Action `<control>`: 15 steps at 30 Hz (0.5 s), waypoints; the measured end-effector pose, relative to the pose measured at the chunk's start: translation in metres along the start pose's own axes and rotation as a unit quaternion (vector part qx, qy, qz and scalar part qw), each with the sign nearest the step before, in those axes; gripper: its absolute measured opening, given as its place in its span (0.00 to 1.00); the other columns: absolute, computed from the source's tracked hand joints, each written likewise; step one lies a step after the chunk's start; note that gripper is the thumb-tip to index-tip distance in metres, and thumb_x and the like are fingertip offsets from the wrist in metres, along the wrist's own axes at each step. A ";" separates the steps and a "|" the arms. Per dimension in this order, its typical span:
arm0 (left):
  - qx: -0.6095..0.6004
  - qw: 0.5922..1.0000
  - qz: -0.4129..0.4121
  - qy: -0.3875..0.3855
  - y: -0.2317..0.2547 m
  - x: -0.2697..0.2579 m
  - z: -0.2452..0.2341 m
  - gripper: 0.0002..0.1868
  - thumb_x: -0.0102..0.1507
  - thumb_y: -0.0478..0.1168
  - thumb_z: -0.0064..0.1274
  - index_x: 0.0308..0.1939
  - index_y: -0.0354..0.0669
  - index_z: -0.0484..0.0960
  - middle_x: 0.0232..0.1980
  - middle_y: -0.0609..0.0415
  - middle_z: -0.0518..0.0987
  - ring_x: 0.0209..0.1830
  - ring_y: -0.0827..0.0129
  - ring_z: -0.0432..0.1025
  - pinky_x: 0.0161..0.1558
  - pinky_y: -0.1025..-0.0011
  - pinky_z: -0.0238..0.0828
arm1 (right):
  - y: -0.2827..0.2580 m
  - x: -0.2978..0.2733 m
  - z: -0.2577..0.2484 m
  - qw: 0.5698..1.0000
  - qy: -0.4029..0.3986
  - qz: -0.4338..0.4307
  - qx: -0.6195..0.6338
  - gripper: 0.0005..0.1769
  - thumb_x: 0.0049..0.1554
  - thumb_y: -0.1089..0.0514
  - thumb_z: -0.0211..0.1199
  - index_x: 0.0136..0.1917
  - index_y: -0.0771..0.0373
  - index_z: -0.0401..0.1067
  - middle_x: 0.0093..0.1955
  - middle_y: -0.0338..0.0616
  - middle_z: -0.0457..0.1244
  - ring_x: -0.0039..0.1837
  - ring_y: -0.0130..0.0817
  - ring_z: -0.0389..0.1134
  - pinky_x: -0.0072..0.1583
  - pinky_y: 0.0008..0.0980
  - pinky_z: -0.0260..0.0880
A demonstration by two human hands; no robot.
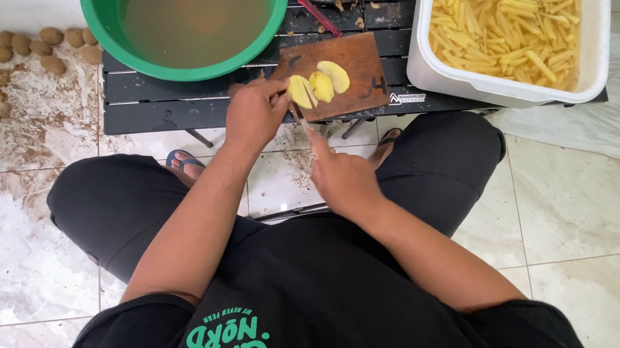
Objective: Peeling whole potatoes with a knife, slicing them into thin strips for fries on a wooden board, and washing them in a bowl of water.
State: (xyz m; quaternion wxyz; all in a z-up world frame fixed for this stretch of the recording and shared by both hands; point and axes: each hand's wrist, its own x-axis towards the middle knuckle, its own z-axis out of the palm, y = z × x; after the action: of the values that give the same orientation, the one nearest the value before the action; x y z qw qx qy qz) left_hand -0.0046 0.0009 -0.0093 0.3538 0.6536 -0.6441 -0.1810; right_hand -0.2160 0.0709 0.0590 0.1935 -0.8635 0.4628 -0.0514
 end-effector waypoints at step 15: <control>0.291 0.911 0.194 -0.219 0.068 0.088 0.037 0.17 0.60 0.46 0.61 0.53 0.55 0.81 0.53 0.49 0.78 0.53 0.50 0.71 0.40 0.49 0.72 | 0.060 -0.040 -0.060 0.959 0.078 0.137 0.236 0.31 0.64 0.56 0.50 0.80 0.53 0.59 0.24 0.36 0.53 0.29 0.35 0.52 0.39 0.36 0.51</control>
State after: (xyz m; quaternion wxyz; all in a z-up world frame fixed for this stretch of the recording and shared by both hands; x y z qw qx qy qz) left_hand -0.0693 -0.0872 0.0315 0.0263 0.5332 -0.8440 -0.0522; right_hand -0.3016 0.0563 0.0948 0.3607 -0.7147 0.5651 -0.1995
